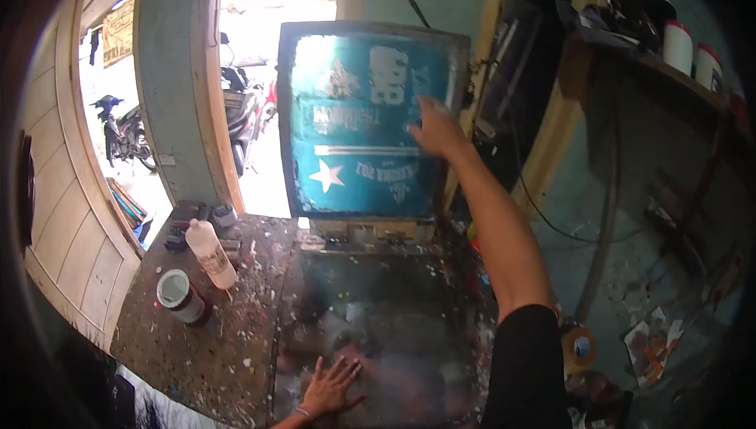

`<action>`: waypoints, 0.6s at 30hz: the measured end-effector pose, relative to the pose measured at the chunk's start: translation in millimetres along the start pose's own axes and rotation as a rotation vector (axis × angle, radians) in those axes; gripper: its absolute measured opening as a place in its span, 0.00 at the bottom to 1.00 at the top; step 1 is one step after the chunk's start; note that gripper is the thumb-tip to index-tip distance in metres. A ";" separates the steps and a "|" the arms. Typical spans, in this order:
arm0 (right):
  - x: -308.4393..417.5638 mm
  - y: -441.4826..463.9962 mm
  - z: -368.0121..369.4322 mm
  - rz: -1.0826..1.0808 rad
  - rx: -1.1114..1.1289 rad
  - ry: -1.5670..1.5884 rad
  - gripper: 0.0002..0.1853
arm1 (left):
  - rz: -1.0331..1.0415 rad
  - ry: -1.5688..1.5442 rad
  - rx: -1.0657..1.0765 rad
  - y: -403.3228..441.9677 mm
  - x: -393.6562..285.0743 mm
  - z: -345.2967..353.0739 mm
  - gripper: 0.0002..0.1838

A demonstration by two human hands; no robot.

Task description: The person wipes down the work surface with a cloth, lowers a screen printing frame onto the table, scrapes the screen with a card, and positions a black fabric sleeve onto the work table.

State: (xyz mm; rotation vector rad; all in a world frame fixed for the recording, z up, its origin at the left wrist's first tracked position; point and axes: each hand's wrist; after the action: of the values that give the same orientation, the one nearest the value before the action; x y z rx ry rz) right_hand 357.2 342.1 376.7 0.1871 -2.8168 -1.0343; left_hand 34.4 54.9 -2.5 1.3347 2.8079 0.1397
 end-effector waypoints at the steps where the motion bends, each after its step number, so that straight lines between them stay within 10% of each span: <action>1: 7.6 31.3 -1.2 0.035 -0.037 -0.047 0.39 | -0.004 0.008 0.030 2.0 -0.1 -4.2 0.41; 8: 31.1 189.6 -5.9 0.213 -0.066 -0.344 0.56 | -0.070 -0.681 0.206 4.5 8.7 -21.4 0.46; 10: 9.8 214.7 5.5 0.211 -0.029 -0.335 0.58 | -0.020 -0.095 -0.473 -0.3 2.2 -7.1 0.49; 18: 43.6 181.9 -36.2 0.169 -0.190 -0.519 0.50 | 0.035 -0.260 0.020 2.5 9.0 8.0 0.40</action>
State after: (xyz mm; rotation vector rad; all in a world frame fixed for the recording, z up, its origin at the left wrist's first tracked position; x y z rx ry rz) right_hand 307.8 449.7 526.0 -0.3885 -3.0641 -1.4756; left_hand 31.1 64.0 -10.2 1.3008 2.5777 -0.0583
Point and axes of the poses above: each hand's wrist, its own y-axis towards the middle knuckle, its own z-axis out of the palm, x = y × z, and after that the axes turned 5 degrees about z, right-handed
